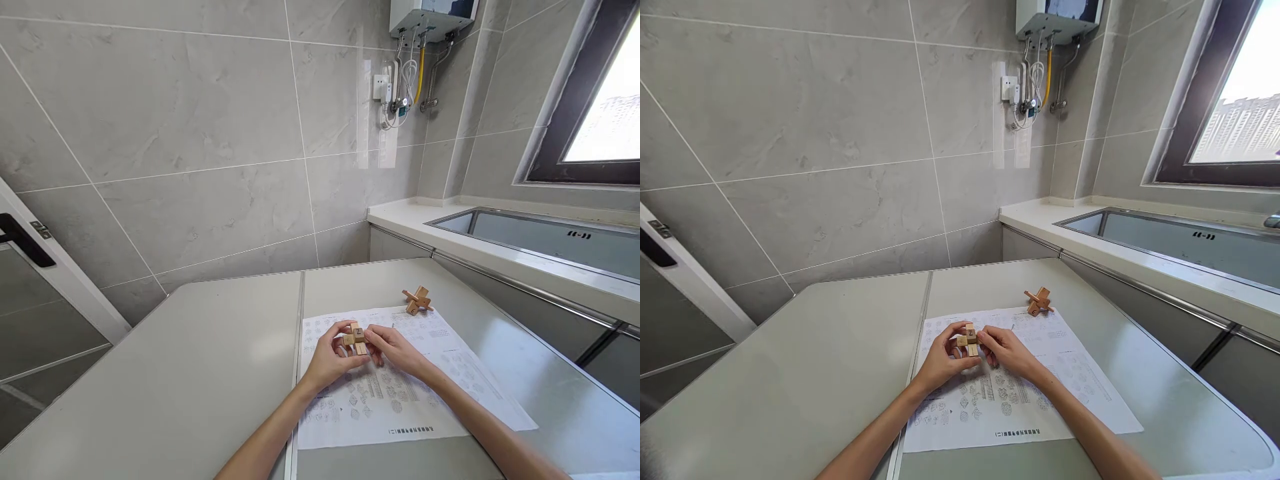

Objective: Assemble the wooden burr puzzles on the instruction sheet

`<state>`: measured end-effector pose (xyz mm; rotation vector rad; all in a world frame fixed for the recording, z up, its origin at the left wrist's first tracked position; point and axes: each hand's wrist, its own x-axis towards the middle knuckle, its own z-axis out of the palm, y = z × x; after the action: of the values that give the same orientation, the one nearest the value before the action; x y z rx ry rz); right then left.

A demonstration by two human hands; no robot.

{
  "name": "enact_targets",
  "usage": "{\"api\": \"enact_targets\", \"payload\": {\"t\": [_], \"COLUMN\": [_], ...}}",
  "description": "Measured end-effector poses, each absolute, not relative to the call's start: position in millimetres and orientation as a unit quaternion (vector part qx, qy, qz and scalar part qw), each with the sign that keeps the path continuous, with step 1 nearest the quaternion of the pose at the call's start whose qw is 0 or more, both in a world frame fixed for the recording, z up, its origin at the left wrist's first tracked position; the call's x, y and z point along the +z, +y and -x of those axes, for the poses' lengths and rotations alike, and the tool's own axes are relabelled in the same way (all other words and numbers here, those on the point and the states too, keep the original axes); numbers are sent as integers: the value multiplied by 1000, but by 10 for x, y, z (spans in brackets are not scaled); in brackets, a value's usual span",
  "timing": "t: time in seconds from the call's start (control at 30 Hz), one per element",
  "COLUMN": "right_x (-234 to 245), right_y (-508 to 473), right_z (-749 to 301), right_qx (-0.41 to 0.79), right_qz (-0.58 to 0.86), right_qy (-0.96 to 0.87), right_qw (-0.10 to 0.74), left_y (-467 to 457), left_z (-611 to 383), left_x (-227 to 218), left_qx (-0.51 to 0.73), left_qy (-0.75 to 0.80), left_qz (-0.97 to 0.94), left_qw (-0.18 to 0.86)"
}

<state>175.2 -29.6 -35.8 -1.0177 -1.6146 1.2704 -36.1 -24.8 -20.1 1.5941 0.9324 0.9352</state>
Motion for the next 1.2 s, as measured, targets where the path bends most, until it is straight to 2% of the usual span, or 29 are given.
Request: {"api": "enact_targets", "payload": {"t": [0.3, 0.53, 0.87, 1.2], "right_x": [-235, -328, -537, -619], "right_y": [-360, -202, 28, 127], "right_z": [-1725, -1818, -2072, -2240], "right_qx": [595, 696, 677, 659], "right_qz": [402, 405, 381, 375], "right_qy": [-570, -335, -222, -208], "right_qw": [399, 490, 589, 618], "left_y": [-265, -176, -162, -192], "left_z": [358, 360, 374, 380], "left_x": [-223, -393, -422, -349], "left_qx": [368, 402, 379, 361], "left_qy": [364, 407, 430, 434], "left_qz": [-666, -641, -649, -647], "left_qw": [537, 511, 500, 513]}}
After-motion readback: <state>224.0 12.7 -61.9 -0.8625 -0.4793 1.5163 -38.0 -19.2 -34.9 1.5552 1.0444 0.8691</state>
